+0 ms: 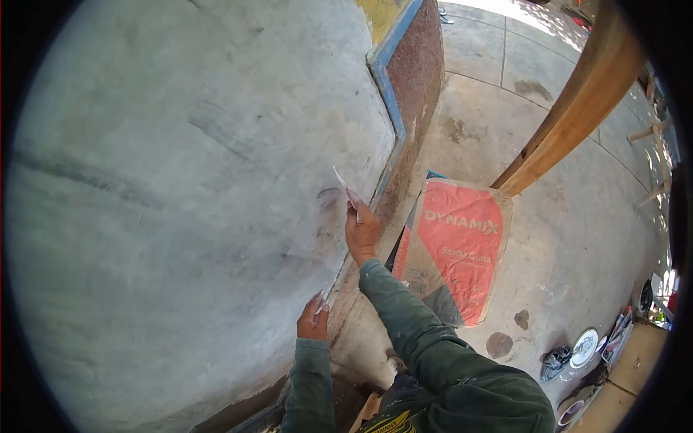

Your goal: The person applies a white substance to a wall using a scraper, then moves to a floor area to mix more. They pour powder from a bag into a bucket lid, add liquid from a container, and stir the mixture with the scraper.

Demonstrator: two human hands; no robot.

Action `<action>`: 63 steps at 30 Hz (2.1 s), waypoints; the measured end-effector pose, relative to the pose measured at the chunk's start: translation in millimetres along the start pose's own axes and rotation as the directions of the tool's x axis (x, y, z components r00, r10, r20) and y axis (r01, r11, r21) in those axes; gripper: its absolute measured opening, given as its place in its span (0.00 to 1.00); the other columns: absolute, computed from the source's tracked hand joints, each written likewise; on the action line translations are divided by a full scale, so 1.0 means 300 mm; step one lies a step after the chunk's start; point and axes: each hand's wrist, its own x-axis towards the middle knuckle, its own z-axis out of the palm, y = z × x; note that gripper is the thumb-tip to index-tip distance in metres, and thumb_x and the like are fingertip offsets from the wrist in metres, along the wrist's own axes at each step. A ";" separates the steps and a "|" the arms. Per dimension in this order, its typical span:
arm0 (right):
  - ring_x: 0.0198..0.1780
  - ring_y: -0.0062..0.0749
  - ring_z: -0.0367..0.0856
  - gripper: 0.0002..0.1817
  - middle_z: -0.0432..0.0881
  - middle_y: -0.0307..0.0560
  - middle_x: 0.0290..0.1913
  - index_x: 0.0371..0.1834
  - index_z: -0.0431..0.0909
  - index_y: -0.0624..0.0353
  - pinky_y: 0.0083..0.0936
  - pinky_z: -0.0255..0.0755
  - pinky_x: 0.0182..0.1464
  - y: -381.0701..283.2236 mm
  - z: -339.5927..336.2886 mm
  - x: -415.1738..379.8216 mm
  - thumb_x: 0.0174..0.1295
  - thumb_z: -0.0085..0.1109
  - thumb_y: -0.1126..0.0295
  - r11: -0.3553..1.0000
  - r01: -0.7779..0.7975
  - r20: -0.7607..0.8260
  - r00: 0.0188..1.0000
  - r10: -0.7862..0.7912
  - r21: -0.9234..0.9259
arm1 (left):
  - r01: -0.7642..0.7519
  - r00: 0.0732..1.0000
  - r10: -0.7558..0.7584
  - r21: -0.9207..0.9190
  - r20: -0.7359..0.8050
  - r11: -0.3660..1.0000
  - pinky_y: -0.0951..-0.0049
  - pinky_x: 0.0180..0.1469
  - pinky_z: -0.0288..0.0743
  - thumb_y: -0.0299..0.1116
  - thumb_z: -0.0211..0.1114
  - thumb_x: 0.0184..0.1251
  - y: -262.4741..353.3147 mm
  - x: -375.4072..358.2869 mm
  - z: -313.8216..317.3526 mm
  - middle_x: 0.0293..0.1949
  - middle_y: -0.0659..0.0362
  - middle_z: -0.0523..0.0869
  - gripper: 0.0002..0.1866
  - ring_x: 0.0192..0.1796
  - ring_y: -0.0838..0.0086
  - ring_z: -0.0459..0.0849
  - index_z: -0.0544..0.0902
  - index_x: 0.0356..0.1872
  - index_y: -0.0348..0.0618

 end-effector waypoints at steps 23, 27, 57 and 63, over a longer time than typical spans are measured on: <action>0.39 0.51 0.83 0.12 0.84 0.59 0.36 0.43 0.81 0.63 0.35 0.73 0.44 0.132 -0.065 -0.035 0.60 0.57 0.69 0.874 -0.469 0.147 0.880 0.451 0.125 | 0.274 0.931 -0.330 0.298 0.156 0.914 0.70 0.62 0.70 0.36 0.65 0.66 -0.251 0.009 -0.090 0.56 0.54 0.83 0.26 0.58 0.66 0.80 0.76 0.65 0.45; 0.39 0.44 0.84 0.14 0.86 0.56 0.37 0.45 0.82 0.62 0.33 0.73 0.46 0.198 0.003 0.049 0.58 0.58 0.68 0.787 -0.600 0.245 0.792 0.559 0.143 | 0.434 0.843 -0.513 0.358 0.162 0.827 0.70 0.62 0.69 0.36 0.66 0.64 -0.368 -0.097 -0.105 0.59 0.52 0.81 0.28 0.60 0.65 0.79 0.75 0.65 0.45; 0.41 0.60 0.80 0.13 0.82 0.61 0.37 0.46 0.80 0.59 0.38 0.74 0.42 -0.039 0.032 0.046 0.57 0.54 0.79 0.996 -0.070 0.095 0.993 0.065 0.046 | 0.367 0.871 -0.456 0.374 0.183 0.852 0.62 0.61 0.73 0.38 0.64 0.64 -0.589 -0.337 -0.089 0.63 0.47 0.78 0.30 0.58 0.55 0.82 0.71 0.69 0.55; 0.40 0.48 0.84 0.19 0.83 0.56 0.37 0.51 0.81 0.54 0.32 0.75 0.42 0.030 -0.069 -0.084 0.58 0.53 0.82 0.998 -0.018 0.340 0.941 -0.002 0.056 | 0.448 0.750 -0.614 0.493 0.248 0.746 0.61 0.62 0.72 0.39 0.65 0.62 -0.534 -0.362 -0.068 0.63 0.45 0.78 0.31 0.58 0.56 0.82 0.72 0.68 0.50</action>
